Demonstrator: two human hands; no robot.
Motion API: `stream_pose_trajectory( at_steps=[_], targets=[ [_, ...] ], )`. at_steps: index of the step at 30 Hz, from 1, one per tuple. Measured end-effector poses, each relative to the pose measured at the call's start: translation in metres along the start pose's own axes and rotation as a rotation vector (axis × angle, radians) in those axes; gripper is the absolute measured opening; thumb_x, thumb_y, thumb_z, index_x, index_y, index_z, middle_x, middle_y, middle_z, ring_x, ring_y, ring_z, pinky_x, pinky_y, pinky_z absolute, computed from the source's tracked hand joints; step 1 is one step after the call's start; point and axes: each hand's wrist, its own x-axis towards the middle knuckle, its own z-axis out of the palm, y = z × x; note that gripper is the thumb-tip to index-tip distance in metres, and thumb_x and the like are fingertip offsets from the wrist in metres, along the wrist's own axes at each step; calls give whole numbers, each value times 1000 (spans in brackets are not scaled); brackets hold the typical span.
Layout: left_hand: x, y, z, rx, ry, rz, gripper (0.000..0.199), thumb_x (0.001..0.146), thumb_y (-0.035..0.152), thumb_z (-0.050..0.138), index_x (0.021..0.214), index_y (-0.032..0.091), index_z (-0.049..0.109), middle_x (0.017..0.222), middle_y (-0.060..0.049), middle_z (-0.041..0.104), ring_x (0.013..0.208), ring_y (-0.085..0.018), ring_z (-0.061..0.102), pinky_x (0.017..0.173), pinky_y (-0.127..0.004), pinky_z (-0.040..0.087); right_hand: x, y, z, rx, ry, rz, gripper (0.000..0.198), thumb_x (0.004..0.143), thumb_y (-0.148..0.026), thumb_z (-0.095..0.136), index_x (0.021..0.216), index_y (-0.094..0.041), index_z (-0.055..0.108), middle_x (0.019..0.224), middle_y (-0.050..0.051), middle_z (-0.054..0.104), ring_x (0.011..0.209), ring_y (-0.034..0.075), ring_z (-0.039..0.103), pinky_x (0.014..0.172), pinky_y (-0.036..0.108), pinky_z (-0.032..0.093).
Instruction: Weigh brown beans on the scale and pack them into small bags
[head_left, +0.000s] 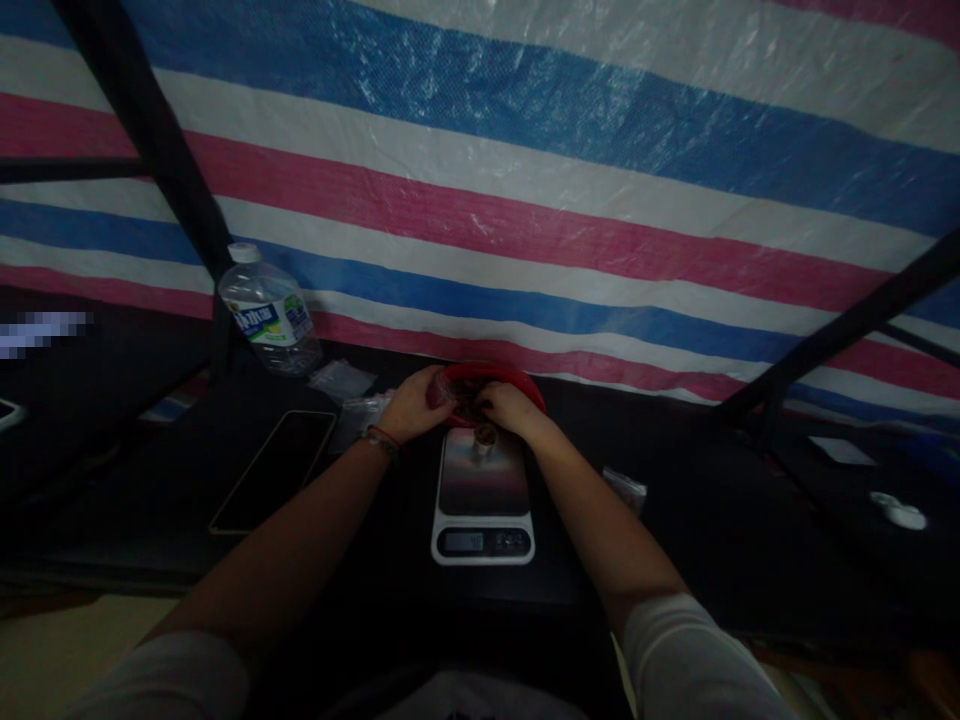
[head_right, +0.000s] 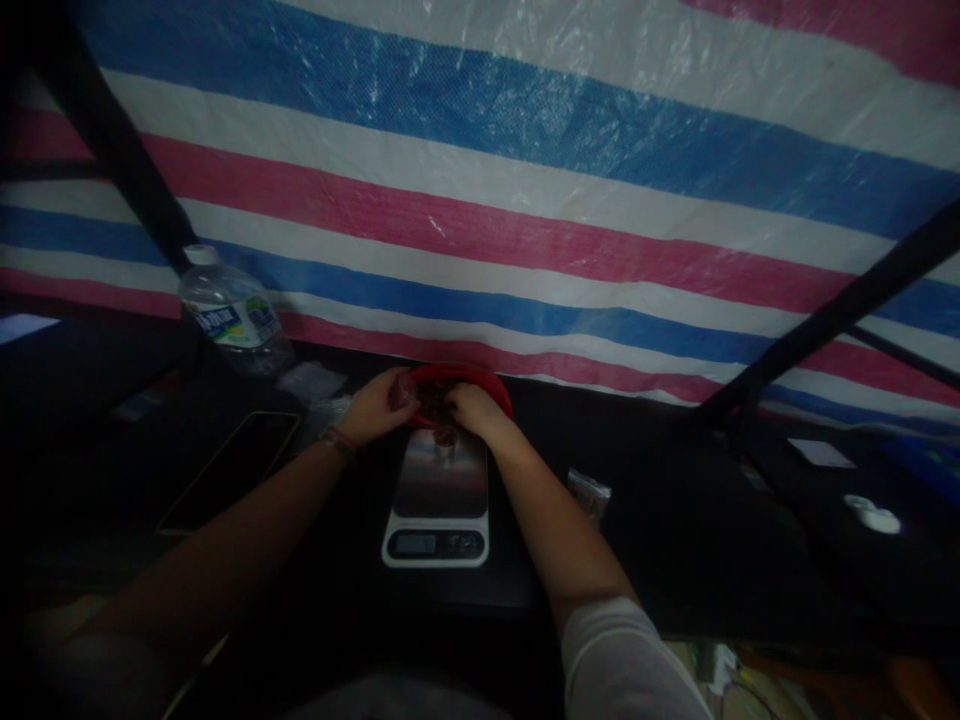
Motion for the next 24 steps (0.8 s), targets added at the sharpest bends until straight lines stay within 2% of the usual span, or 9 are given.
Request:
stream_pose_trajectory(
  at_steps=[5,14,17,20,24],
  targets=[
    [0,-1,1,-6,-3,-7,56,75,40,63,125,16,53,124,-13,63,114,-30,60,101,-44,47,-2,-3,-5,-25,14,60,26,82,-9,55,92,-15,77,97,10,74,89,19,65,80,26,44],
    [1,-4,1,5,-43,23,61,75,40,63,129,14,51,126,-13,62,115,-28,60,101,-40,47,-5,3,-15,-8,43,79,30,77,-7,58,97,-19,77,102,5,75,93,18,66,84,23,44],
    [2,-4,-1,31,-92,85,60,75,40,63,130,17,52,124,-11,62,114,-28,59,99,-40,46,-6,4,-12,-19,33,86,28,77,-8,60,96,-19,77,100,6,75,92,19,66,82,24,45],
    [1,-4,-4,149,-162,122,63,72,39,66,130,20,54,124,-11,62,112,-31,58,96,-43,46,-6,4,-12,-8,11,100,25,77,-10,61,94,-20,77,98,5,75,90,19,67,81,24,45],
    [-2,-2,-12,262,-250,122,77,65,44,71,137,27,49,140,-11,50,116,-37,51,95,-50,42,-7,3,-14,16,4,119,24,78,-10,61,93,-20,77,100,5,75,91,19,66,81,24,44]
  ],
)
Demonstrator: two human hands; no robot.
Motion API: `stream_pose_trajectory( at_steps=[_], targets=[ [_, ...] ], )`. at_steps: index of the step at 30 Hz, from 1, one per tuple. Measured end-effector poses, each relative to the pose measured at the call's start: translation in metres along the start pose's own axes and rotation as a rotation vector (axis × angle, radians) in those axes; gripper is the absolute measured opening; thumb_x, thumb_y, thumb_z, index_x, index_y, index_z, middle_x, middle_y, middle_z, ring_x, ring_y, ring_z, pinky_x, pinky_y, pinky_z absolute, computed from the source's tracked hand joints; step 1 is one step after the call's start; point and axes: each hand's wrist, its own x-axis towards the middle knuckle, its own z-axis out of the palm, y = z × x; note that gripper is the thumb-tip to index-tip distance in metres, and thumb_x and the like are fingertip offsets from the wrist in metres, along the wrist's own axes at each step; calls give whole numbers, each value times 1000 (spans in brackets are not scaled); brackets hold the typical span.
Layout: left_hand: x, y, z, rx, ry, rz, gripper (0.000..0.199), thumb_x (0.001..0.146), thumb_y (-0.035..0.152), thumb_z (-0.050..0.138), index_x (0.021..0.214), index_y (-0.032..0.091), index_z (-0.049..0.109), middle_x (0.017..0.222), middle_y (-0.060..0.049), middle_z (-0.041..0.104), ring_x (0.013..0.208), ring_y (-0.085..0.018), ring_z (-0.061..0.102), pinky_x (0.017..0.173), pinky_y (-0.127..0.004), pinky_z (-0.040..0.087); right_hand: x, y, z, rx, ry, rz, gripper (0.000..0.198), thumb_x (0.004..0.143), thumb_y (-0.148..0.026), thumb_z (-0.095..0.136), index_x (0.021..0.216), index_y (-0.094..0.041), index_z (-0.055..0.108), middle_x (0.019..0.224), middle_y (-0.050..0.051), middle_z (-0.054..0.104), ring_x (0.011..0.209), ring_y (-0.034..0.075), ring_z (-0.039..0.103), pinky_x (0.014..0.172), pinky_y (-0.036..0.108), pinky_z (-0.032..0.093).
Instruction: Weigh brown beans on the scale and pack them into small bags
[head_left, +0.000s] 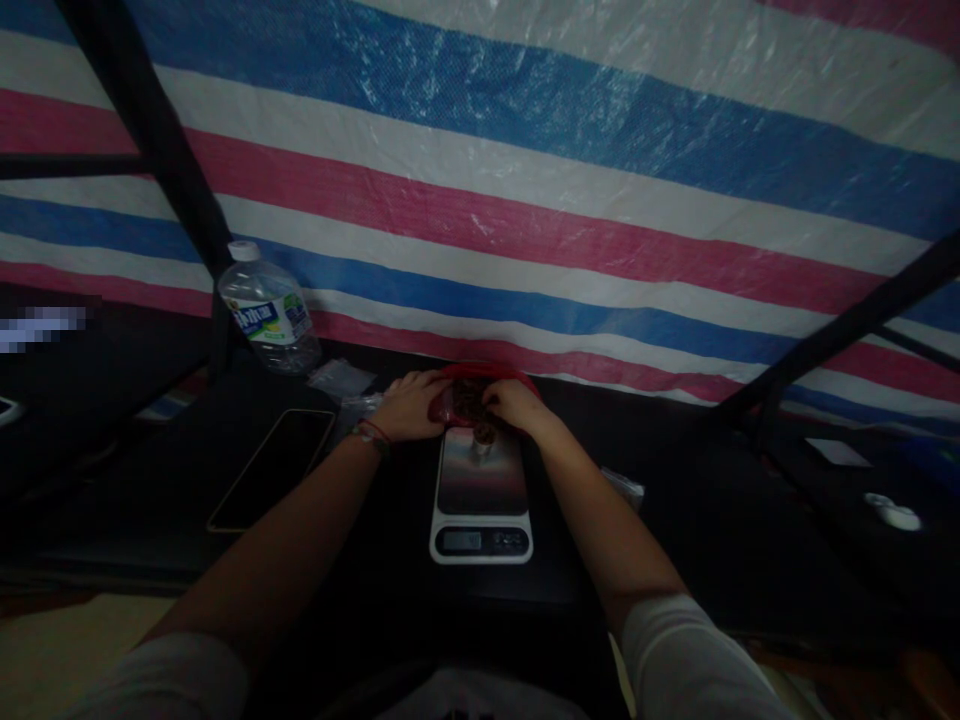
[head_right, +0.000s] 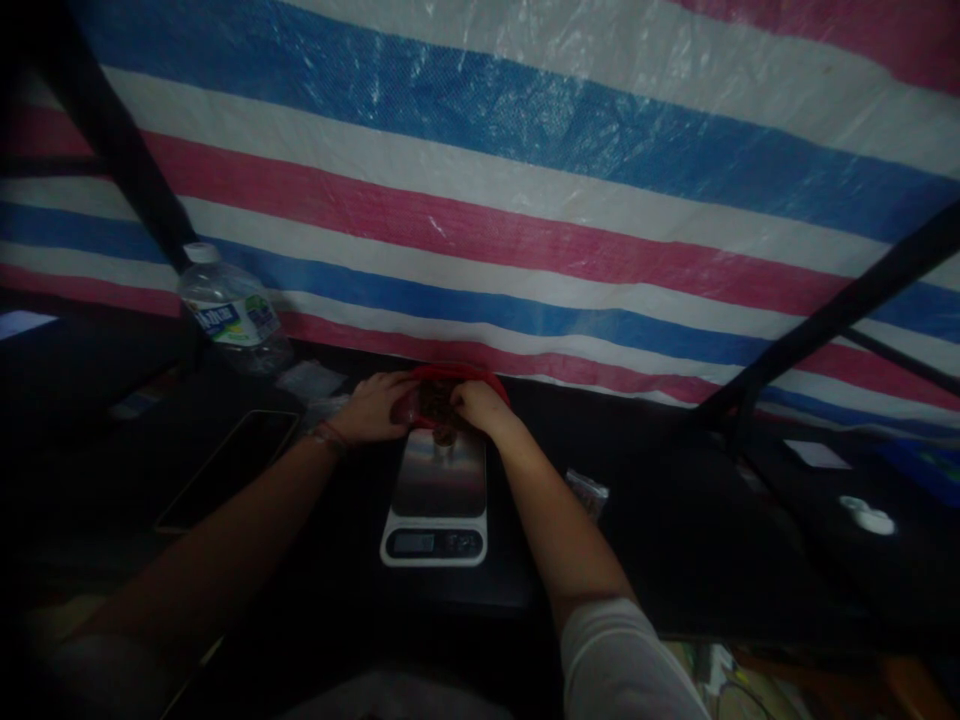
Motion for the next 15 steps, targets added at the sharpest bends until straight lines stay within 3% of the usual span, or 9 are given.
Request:
stream_pose_trajectory(
  at_steps=[4,8,12,15],
  targets=[
    [-2,2,-10,-13,-61,13,86,65,47,70,145,32,39,151,-9,38,127,-38,42,100,-52,37,-3,-2,-3,16,-50,-53,21,81,-15,61,94,-18,77,95,6,75,85,18,66,76,24,44],
    [0,2,-12,-24,-37,56,77,69,43,66,143,32,44,149,-8,42,129,-36,41,102,-52,35,-4,-5,-2,20,-111,-53,20,78,-16,63,93,-17,77,89,6,75,76,16,64,70,23,43],
    [1,0,-8,-18,-39,69,45,67,37,66,112,33,69,132,-5,59,120,-34,48,98,-50,38,-3,-5,0,13,-83,-38,23,79,-10,60,91,-18,78,89,6,75,80,16,65,74,23,44],
    [1,3,-11,-31,-5,67,29,70,41,65,95,31,75,124,-5,64,116,-32,51,96,-50,38,-3,-4,-1,8,-55,-40,24,78,-9,59,90,-18,78,90,5,75,81,17,66,74,23,44]
  ],
)
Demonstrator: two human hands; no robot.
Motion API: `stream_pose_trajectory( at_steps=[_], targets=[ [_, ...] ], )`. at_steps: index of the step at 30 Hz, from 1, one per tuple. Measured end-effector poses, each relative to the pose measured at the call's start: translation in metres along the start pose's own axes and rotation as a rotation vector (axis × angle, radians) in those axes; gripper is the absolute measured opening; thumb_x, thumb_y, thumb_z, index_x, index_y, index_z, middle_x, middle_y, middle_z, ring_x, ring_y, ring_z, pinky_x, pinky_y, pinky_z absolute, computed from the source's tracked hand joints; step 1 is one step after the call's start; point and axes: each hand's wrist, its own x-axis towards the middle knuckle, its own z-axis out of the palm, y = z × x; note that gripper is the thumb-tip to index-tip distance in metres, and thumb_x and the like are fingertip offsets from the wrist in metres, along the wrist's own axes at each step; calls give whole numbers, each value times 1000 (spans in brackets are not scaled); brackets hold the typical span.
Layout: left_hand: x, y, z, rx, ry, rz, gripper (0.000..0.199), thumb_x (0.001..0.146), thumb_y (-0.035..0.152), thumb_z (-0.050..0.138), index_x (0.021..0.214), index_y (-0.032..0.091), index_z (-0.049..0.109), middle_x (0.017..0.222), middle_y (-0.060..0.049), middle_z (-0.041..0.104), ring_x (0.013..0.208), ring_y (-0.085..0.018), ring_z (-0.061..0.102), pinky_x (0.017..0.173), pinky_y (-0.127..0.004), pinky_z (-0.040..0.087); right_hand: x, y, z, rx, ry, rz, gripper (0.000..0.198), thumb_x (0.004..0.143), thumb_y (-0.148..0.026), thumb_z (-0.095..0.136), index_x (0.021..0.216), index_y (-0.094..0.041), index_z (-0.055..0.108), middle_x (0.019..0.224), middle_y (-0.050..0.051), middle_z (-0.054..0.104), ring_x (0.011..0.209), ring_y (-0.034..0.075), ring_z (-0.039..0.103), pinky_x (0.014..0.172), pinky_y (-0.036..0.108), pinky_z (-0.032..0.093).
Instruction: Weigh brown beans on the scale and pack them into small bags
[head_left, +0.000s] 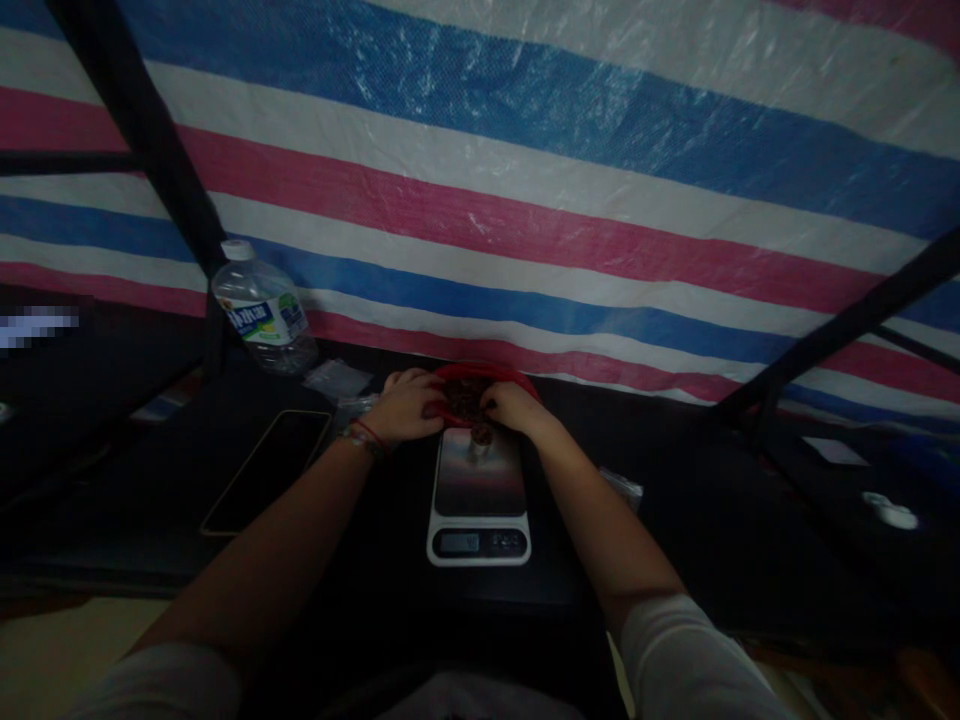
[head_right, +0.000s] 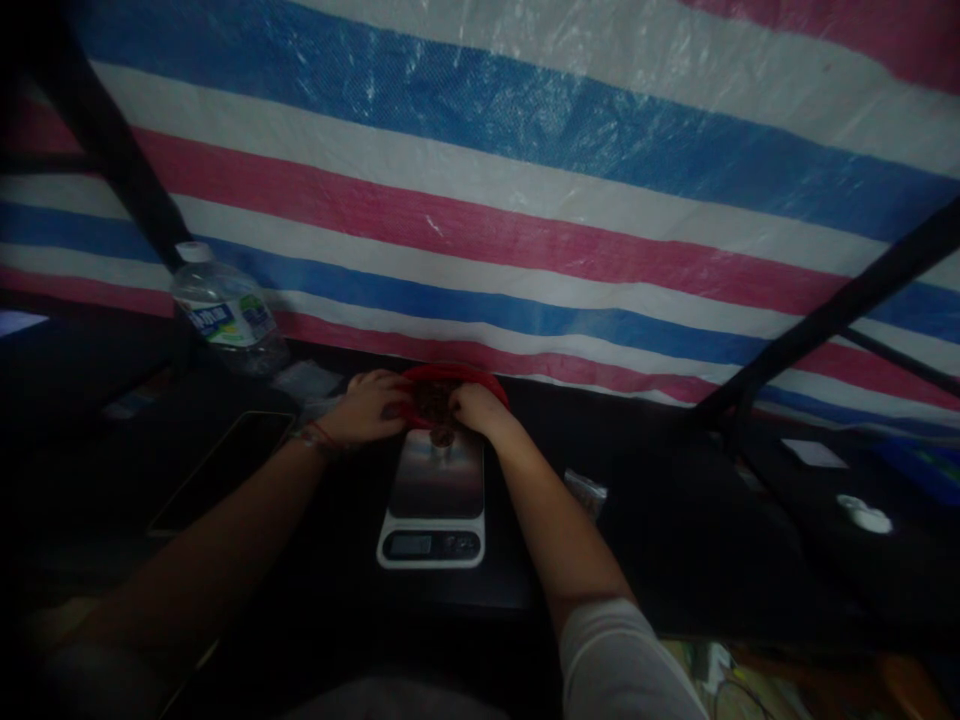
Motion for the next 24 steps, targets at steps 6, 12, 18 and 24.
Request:
stream_pose_trajectory(
  at_steps=[6,12,18,24],
  targets=[
    [3,19,1,-31,153,35,29,82,40,56,103,25,70,111,-7,68,106,-27,58,97,-48,39,-3,2,-12,0,38,-1,22,78,-11,60,90,-18,78,91,5,75,80,16,65,72,23,43],
    [2,31,3,-184,68,167,28,88,40,52,100,22,70,99,-7,71,93,-22,64,85,-36,48,-24,-21,-43,171,103,-123,19,76,-9,63,87,-18,76,86,2,73,79,15,64,73,23,43],
    [1,33,-1,-228,-69,152,41,75,61,64,85,21,70,82,-4,71,75,-20,65,66,-30,45,-46,-60,-58,151,-1,-251,22,77,-6,63,89,-19,75,88,1,72,79,14,63,71,24,42],
    [4,38,8,-119,-146,68,52,67,71,65,80,22,73,77,-6,73,72,-24,67,61,-30,42,-45,-70,-42,-8,-43,-320,19,80,-7,62,89,-17,75,92,6,74,84,18,66,75,27,44]
  ],
)
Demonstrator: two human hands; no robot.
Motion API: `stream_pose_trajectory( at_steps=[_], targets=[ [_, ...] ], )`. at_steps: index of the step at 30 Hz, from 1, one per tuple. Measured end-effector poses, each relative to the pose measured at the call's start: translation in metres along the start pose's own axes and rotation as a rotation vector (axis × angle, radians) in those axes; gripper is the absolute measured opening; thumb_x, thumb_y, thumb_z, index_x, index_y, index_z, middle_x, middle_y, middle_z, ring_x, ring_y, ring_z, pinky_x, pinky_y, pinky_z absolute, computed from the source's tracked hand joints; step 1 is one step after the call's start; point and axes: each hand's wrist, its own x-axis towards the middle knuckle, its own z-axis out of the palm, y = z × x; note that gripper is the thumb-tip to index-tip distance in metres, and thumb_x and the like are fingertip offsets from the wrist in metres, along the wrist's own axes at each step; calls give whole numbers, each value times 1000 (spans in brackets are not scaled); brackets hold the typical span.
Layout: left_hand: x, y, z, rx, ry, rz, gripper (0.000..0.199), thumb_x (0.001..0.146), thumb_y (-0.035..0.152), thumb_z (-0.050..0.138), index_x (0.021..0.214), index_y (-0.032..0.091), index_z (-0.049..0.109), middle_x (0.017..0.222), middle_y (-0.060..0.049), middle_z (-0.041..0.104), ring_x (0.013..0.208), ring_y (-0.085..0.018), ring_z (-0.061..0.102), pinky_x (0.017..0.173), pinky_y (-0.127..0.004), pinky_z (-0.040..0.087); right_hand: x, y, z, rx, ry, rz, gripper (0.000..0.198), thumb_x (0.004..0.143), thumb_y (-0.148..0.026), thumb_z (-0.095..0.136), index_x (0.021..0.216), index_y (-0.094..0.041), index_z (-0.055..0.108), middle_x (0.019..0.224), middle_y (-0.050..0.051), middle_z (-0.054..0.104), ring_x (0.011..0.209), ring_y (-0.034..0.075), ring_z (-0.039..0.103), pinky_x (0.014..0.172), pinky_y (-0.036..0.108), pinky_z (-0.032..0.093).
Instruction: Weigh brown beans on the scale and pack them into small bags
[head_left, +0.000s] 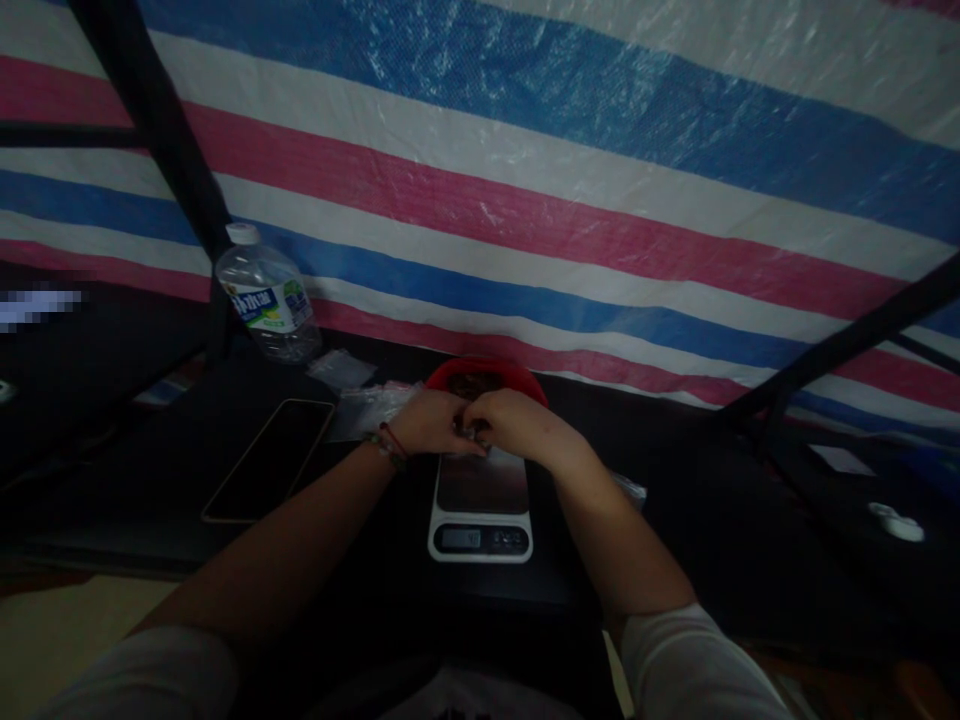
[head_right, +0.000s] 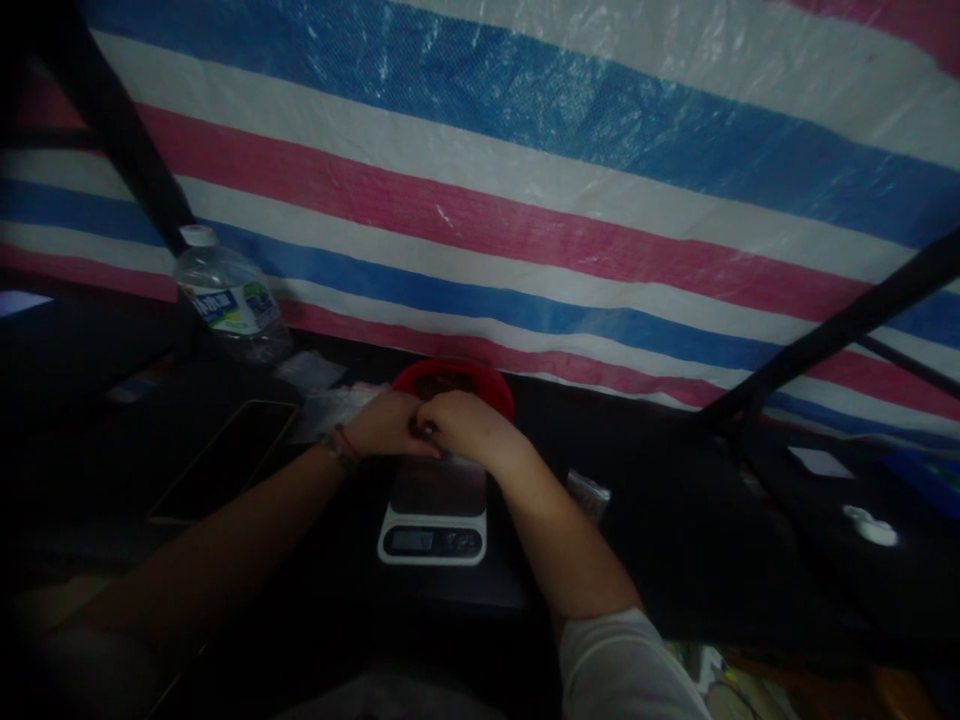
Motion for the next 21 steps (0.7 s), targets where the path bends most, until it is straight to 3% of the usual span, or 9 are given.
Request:
stream_pose_trajectory(
  at_steps=[10,21],
  targets=[
    [1,4,-3,58,-99,-32,57,70,72,62,80,18,74,76,-8,73,69,-21,67,57,-26,37,-1,-11,-1,-113,-39,47,15,81,-12,66,92,-15,75,93,11,72,86,20,66,73,28,44],
    [-1,1,-6,14,-130,-1,44,77,60,65,78,17,74,70,-5,71,61,-16,61,54,-25,31,-5,-6,-12,-16,-40,64,18,80,-6,61,89,-15,74,94,8,70,90,18,63,77,27,43]
  ],
)
